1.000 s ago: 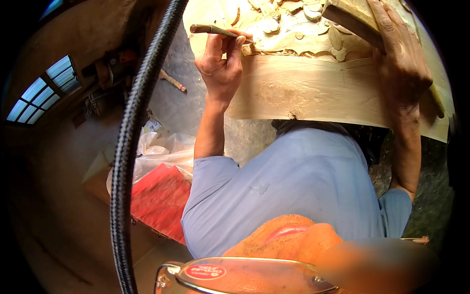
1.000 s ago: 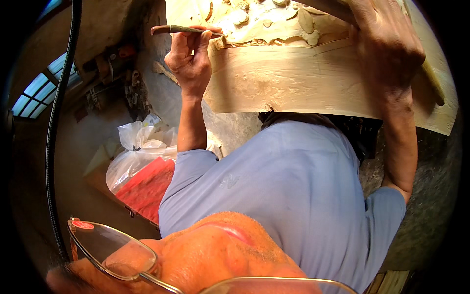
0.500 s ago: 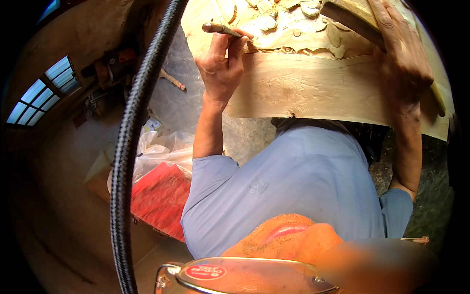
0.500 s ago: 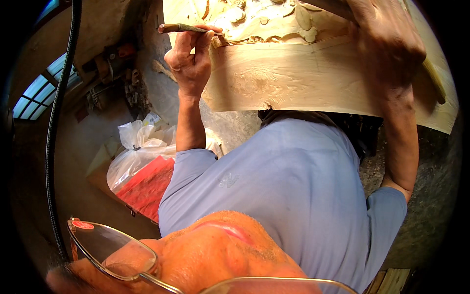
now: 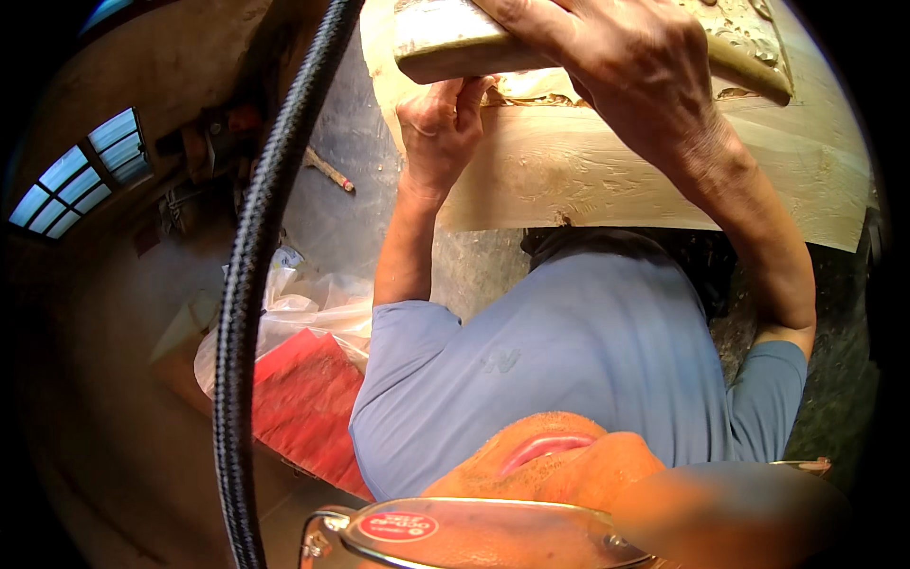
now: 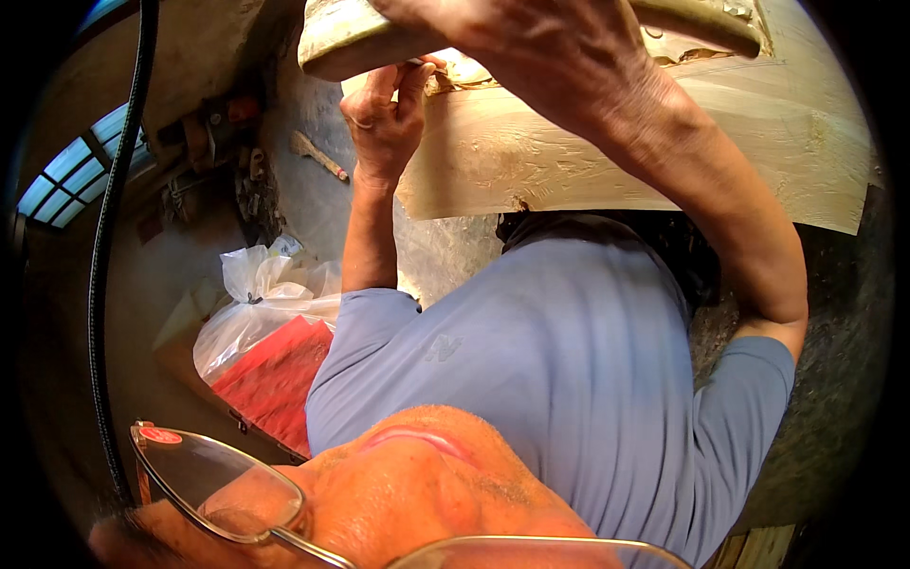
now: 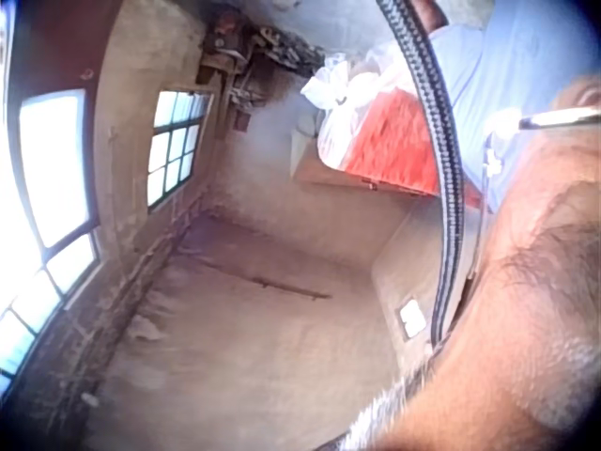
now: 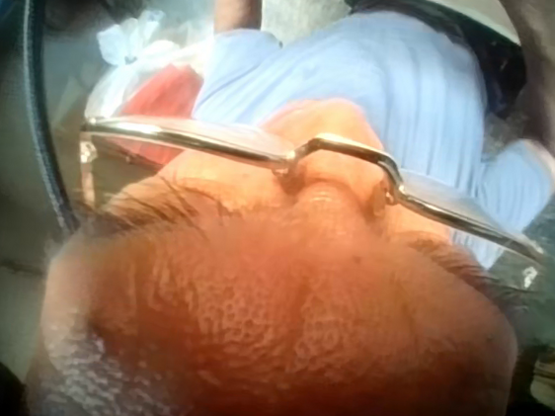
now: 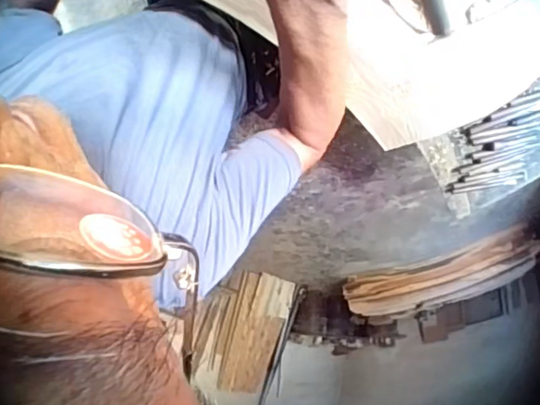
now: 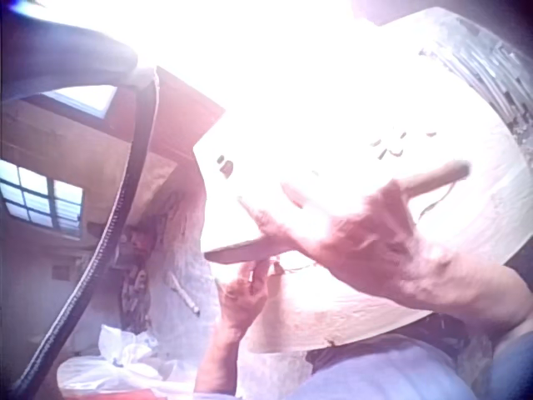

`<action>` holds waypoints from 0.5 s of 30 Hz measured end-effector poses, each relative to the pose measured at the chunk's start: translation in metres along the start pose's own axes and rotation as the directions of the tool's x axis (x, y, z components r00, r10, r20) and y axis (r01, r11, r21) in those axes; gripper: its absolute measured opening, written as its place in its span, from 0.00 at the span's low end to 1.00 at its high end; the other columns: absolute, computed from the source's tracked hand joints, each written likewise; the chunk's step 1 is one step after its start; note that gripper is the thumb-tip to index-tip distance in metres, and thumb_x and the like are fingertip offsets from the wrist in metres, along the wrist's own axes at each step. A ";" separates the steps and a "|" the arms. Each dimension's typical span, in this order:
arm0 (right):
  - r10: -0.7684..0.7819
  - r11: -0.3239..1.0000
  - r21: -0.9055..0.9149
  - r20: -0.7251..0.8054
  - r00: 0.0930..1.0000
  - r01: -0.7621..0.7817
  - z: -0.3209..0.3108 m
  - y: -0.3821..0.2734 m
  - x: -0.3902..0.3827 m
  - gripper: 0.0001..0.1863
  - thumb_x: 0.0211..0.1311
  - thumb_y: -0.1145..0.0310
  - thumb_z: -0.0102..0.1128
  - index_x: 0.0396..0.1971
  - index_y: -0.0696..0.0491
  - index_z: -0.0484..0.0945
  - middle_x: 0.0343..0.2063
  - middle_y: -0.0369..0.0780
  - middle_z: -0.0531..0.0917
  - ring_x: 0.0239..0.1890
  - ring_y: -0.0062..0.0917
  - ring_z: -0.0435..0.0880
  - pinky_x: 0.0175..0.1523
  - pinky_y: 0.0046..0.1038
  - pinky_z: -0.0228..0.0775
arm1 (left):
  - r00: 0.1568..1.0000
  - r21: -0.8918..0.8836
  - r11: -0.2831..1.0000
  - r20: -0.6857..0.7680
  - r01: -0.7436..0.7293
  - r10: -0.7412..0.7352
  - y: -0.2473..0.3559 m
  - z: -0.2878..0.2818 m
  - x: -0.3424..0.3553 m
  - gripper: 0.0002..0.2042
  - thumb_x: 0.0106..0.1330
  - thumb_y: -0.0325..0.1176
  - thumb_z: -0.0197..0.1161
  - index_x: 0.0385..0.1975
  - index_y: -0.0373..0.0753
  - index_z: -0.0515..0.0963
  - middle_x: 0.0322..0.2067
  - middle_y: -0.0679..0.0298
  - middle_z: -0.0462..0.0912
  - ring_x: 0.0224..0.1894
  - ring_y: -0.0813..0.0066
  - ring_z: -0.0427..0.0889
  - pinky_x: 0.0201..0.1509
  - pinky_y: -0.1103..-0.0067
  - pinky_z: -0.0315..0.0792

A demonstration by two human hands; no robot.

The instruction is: The person carves detailed designs into a wooden plank using a chisel and a wooden mallet, occasionally moving the board to access different sections.

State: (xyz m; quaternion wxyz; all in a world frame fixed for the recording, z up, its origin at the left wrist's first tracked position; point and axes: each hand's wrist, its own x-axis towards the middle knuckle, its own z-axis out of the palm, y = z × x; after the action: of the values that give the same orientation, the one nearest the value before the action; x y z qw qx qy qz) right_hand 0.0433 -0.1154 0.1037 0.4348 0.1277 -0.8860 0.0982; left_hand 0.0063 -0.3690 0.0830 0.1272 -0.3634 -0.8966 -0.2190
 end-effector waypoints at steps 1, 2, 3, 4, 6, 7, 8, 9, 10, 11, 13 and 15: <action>0.021 1.000 -0.003 -0.176 0.984 -0.022 0.002 0.008 0.005 0.20 0.68 0.64 0.64 0.59 0.40 0.86 0.34 0.37 0.90 0.28 0.22 0.89 0.31 0.27 0.83 | 0.996 -0.047 0.997 -0.071 -0.055 0.051 -0.007 0.004 -0.002 0.02 0.67 0.24 0.71 0.37 0.38 0.85 0.26 0.59 0.87 0.24 0.61 0.86 0.30 0.72 0.78; 0.043 0.999 0.004 -0.281 0.959 -0.044 0.000 0.017 0.008 0.21 0.66 0.65 0.66 0.59 0.39 0.86 0.35 0.38 0.90 0.29 0.24 0.89 0.32 0.28 0.83 | 0.997 -0.048 0.998 -0.065 -0.047 0.044 -0.004 0.003 -0.001 0.02 0.67 0.24 0.71 0.37 0.38 0.85 0.26 0.59 0.87 0.24 0.61 0.86 0.30 0.72 0.78; 0.055 0.998 0.000 -0.327 0.943 -0.058 -0.003 0.024 0.009 0.22 0.64 0.67 0.68 0.59 0.39 0.86 0.36 0.39 0.90 0.30 0.26 0.90 0.34 0.29 0.84 | 0.998 -0.049 0.998 -0.058 -0.040 0.037 0.000 0.002 0.001 0.03 0.67 0.24 0.71 0.37 0.38 0.85 0.26 0.59 0.87 0.24 0.61 0.86 0.30 0.72 0.78; 0.073 0.997 -0.005 -0.332 0.940 -0.079 -0.004 0.031 0.009 0.23 0.63 0.69 0.68 0.59 0.40 0.86 0.36 0.40 0.90 0.30 0.28 0.89 0.35 0.30 0.83 | 0.998 -0.054 0.998 -0.048 -0.034 0.031 0.003 0.001 0.004 0.03 0.67 0.24 0.71 0.36 0.38 0.84 0.26 0.59 0.87 0.24 0.61 0.86 0.29 0.72 0.78; 0.085 0.994 -0.036 -0.290 0.953 -0.100 -0.010 0.041 0.009 0.25 0.60 0.72 0.69 0.59 0.42 0.87 0.35 0.41 0.89 0.31 0.31 0.89 0.35 0.31 0.81 | 0.998 -0.040 0.998 -0.054 -0.041 0.039 0.007 0.000 0.011 0.02 0.68 0.24 0.71 0.36 0.38 0.84 0.26 0.59 0.87 0.24 0.62 0.87 0.29 0.74 0.78; 0.083 0.994 -0.052 -0.239 0.968 -0.098 -0.014 0.042 0.008 0.25 0.59 0.73 0.69 0.58 0.43 0.87 0.35 0.41 0.89 0.31 0.32 0.89 0.35 0.32 0.81 | 0.998 -0.032 0.999 -0.053 -0.020 0.019 0.004 0.000 0.012 0.02 0.68 0.24 0.71 0.36 0.38 0.84 0.26 0.59 0.88 0.25 0.63 0.88 0.30 0.75 0.79; 0.080 0.993 -0.067 -0.187 0.979 -0.094 -0.018 0.042 0.007 0.25 0.58 0.73 0.69 0.58 0.43 0.87 0.35 0.42 0.89 0.31 0.33 0.89 0.35 0.32 0.80 | 0.999 -0.023 1.000 -0.052 0.001 -0.002 0.004 -0.001 0.013 0.02 0.68 0.23 0.71 0.36 0.38 0.84 0.26 0.60 0.88 0.25 0.64 0.89 0.30 0.76 0.79; 0.077 0.993 -0.080 -0.136 0.988 -0.088 -0.019 0.041 0.007 0.26 0.58 0.74 0.69 0.58 0.44 0.87 0.35 0.42 0.89 0.30 0.34 0.89 0.35 0.33 0.80 | 0.989 -0.101 0.992 -0.122 0.075 -0.087 0.006 -0.004 0.015 0.03 0.69 0.21 0.69 0.38 0.35 0.82 0.30 0.59 0.91 0.32 0.69 0.91 0.37 0.78 0.82; 0.055 0.993 -0.093 -0.140 0.989 -0.069 -0.020 0.045 0.005 0.26 0.57 0.75 0.69 0.58 0.45 0.87 0.34 0.43 0.89 0.30 0.34 0.88 0.35 0.34 0.79 | 0.970 -0.197 0.973 -0.182 0.124 -0.161 0.014 -0.006 0.024 0.04 0.71 0.20 0.68 0.40 0.33 0.80 0.34 0.58 0.93 0.38 0.74 0.93 0.44 0.80 0.85; 0.034 0.993 -0.105 -0.146 0.989 -0.049 -0.020 0.048 0.003 0.26 0.56 0.75 0.68 0.58 0.45 0.87 0.34 0.43 0.89 0.30 0.35 0.88 0.35 0.35 0.78 | 0.952 -0.348 0.927 -0.213 0.138 -0.221 0.019 -0.008 0.028 0.04 0.72 0.19 0.67 0.41 0.32 0.79 0.35 0.55 0.92 0.39 0.71 0.93 0.45 0.78 0.86; -0.014 0.997 -0.073 -0.222 0.975 -0.002 -0.011 0.052 0.000 0.27 0.55 0.75 0.67 0.58 0.47 0.87 0.34 0.44 0.88 0.30 0.36 0.88 0.34 0.36 0.77 | 0.943 -0.421 0.894 -0.208 0.153 -0.260 0.022 -0.014 0.027 0.07 0.73 0.19 0.66 0.45 0.31 0.75 0.36 0.50 0.90 0.40 0.64 0.93 0.48 0.73 0.89; 0.015 1.000 -0.023 -0.198 0.980 -0.020 -0.010 0.052 -0.003 0.27 0.55 0.75 0.67 0.58 0.47 0.86 0.34 0.44 0.88 0.30 0.36 0.88 0.34 0.37 0.77 | 0.919 -0.527 0.823 -0.178 0.213 -0.352 0.031 -0.011 0.019 0.07 0.72 0.20 0.67 0.43 0.31 0.75 0.35 0.54 0.91 0.40 0.69 0.93 0.47 0.77 0.87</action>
State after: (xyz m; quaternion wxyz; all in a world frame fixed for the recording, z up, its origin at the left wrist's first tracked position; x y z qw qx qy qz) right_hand 0.0367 -0.0627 0.1044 0.5215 0.1041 -0.8406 0.1032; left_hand 0.0152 -0.3432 0.1095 0.1148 -0.2125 -0.8281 -0.5059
